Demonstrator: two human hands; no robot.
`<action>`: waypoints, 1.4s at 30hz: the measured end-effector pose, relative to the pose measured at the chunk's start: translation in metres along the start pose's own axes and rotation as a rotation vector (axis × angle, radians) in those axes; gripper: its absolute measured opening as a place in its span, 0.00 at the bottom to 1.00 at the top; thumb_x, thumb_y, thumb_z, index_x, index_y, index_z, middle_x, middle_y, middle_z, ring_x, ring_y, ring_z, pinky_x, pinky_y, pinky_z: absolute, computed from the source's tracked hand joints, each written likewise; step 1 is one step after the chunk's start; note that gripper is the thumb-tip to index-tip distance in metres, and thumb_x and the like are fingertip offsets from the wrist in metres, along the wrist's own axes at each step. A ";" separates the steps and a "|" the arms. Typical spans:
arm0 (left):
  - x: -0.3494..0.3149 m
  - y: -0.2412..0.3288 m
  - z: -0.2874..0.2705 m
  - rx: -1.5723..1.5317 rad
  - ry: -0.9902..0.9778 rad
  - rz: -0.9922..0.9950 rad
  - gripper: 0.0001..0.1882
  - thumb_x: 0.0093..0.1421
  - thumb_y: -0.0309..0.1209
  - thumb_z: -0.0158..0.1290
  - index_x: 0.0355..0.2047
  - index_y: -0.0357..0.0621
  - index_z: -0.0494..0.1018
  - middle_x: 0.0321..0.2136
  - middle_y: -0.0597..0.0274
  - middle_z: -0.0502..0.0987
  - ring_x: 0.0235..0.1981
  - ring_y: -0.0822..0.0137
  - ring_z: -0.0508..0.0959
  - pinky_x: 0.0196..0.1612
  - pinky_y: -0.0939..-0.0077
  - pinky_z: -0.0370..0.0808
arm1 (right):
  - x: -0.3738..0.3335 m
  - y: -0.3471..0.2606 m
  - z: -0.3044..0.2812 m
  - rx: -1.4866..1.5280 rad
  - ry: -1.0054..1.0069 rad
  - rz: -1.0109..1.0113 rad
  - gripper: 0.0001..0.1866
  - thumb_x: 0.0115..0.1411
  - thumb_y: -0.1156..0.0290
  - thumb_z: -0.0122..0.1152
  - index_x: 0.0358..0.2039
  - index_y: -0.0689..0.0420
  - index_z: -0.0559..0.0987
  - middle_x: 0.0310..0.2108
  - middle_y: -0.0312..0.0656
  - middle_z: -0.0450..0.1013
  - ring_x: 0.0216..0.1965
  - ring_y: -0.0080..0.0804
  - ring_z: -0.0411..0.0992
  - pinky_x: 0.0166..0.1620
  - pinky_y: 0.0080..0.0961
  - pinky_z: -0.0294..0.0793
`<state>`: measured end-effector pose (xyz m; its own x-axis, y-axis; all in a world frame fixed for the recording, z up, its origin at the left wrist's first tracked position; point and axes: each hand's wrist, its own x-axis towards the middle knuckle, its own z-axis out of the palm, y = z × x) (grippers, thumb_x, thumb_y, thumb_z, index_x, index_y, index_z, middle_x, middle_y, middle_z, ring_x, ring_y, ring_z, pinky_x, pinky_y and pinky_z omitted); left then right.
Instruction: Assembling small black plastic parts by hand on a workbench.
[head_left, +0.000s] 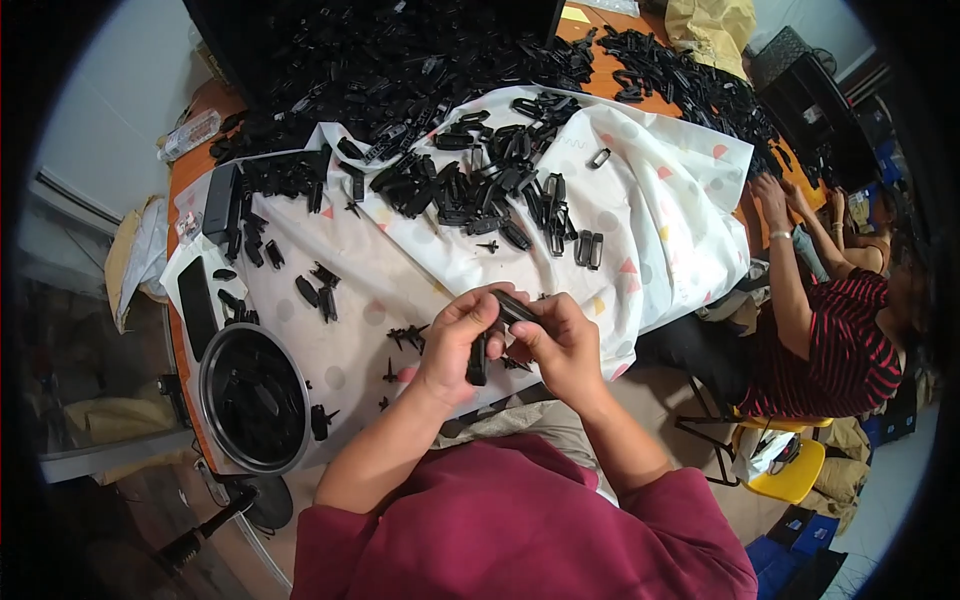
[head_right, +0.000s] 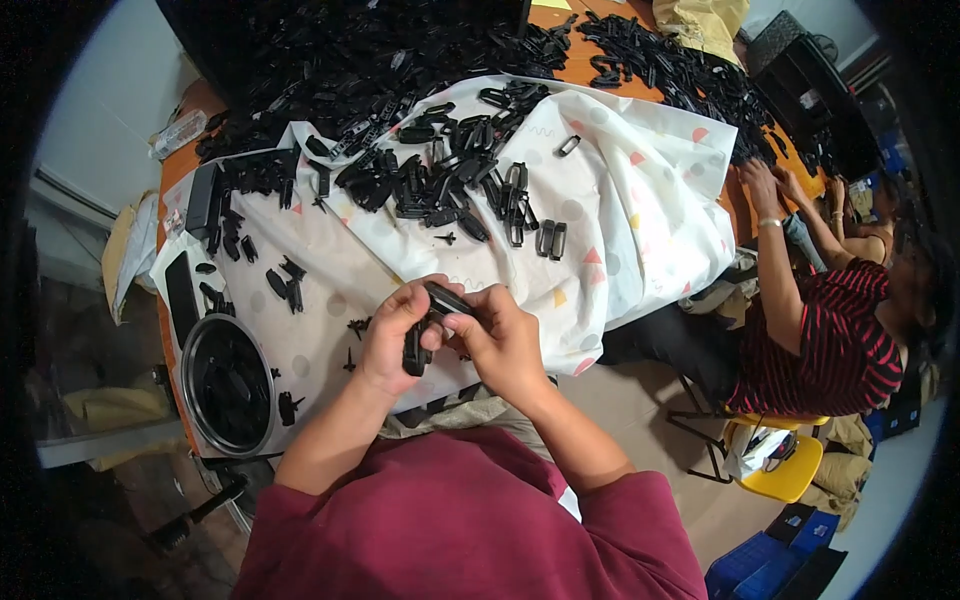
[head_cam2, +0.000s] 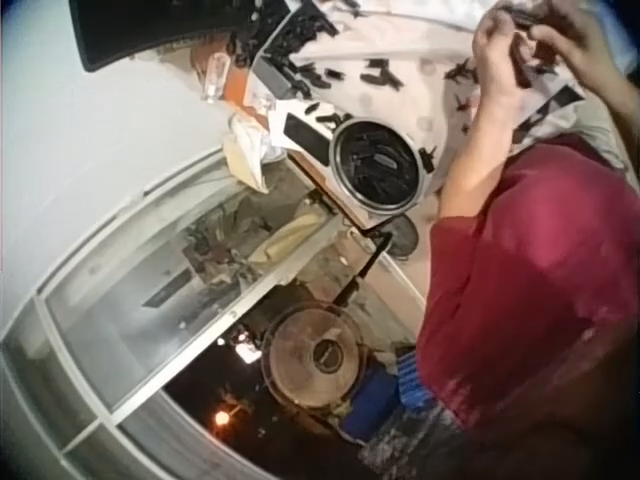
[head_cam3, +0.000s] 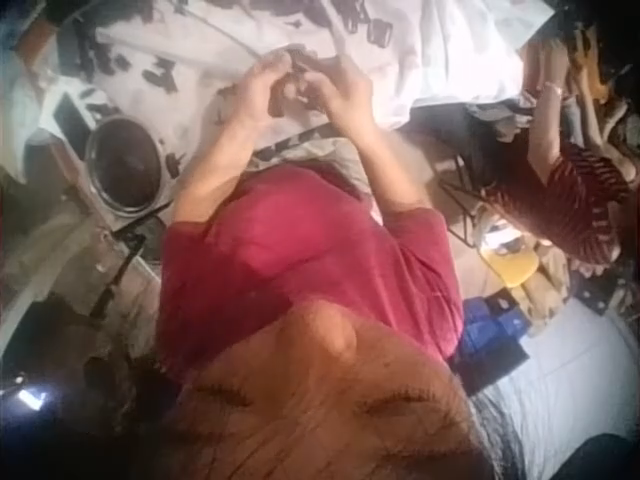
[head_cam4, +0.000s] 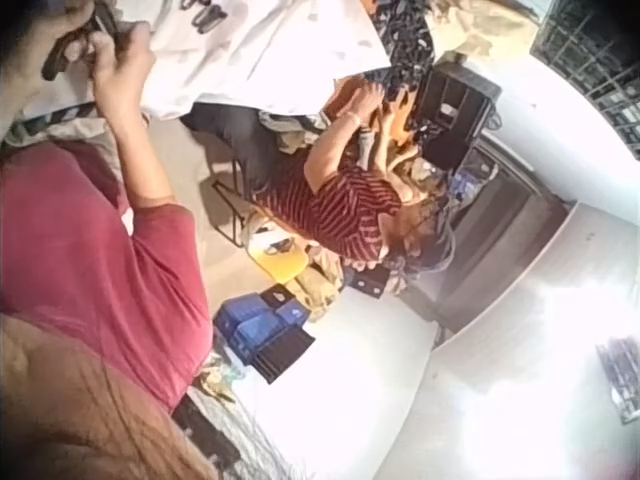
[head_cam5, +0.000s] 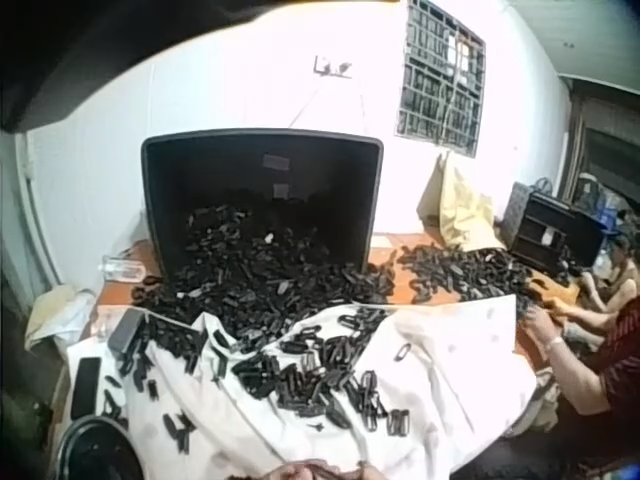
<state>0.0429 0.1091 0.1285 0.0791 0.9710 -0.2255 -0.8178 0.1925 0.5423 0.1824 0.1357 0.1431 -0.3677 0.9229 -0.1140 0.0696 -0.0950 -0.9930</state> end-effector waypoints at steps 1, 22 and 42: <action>0.003 0.000 -0.005 0.001 0.000 -0.005 0.13 0.59 0.35 0.47 0.40 0.39 0.70 0.32 0.63 0.75 0.18 0.81 0.67 0.22 0.90 0.64 | 0.003 0.001 0.001 0.002 0.004 0.002 0.10 0.55 0.74 0.56 0.33 0.64 0.66 0.25 0.40 0.70 0.21 0.19 0.68 0.24 0.13 0.69; 0.099 0.028 -0.026 2.042 0.316 0.270 0.07 0.50 0.32 0.53 0.27 0.43 0.73 0.29 0.59 0.73 0.27 0.59 0.76 0.32 0.66 0.71 | 0.102 0.013 -0.045 -1.076 0.360 -0.287 0.16 0.49 0.72 0.51 0.40 0.60 0.74 0.31 0.49 0.70 0.33 0.43 0.68 0.34 0.34 0.69; 0.027 0.056 0.016 0.588 0.083 0.142 0.12 0.55 0.26 0.51 0.40 0.42 0.67 0.26 0.61 0.73 0.18 0.76 0.71 0.19 0.84 0.69 | 0.044 -0.016 0.014 0.513 0.007 -0.096 0.13 0.58 0.71 0.51 0.43 0.58 0.64 0.33 0.41 0.68 0.33 0.29 0.70 0.32 0.27 0.75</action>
<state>0.0078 0.1483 0.1657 -0.0713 0.9833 -0.1675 -0.3638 0.1308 0.9222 0.1525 0.1731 0.1539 -0.3441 0.9387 -0.0231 -0.4281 -0.1788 -0.8859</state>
